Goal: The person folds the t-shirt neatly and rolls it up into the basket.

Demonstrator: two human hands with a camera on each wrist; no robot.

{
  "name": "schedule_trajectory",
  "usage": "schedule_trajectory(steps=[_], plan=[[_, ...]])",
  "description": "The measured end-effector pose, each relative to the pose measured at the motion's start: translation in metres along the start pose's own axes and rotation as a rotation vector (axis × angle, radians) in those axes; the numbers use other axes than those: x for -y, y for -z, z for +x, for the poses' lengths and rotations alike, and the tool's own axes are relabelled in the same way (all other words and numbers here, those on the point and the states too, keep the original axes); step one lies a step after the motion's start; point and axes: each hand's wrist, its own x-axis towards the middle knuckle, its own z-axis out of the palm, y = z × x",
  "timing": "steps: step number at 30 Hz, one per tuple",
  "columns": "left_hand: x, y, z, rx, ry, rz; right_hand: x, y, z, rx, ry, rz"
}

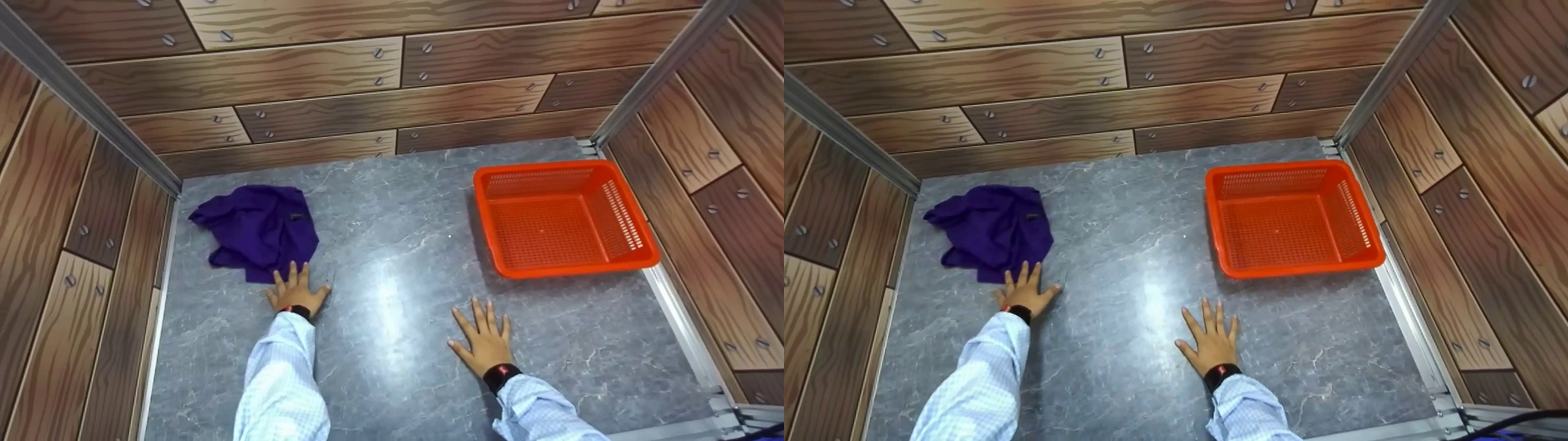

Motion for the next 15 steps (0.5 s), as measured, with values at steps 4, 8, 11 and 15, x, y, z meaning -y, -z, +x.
schedule_trajectory(steps=[4,8,11,15], plan=[[-0.011,-0.009,-0.008,-0.034,-0.013,0.038,0.001,0.0,0.001,0.008,0.004,-0.007],[-0.02,-0.018,-0.016,-0.065,-0.032,0.045,0.005,0.001,0.006,-0.012,0.019,0.009],[-0.023,-0.025,-0.022,-0.09,-0.055,0.031,0.007,0.001,0.011,-0.03,0.032,0.022],[-0.027,-0.035,-0.029,-0.135,-0.098,0.002,0.008,0.001,0.018,-0.041,0.049,0.016]])
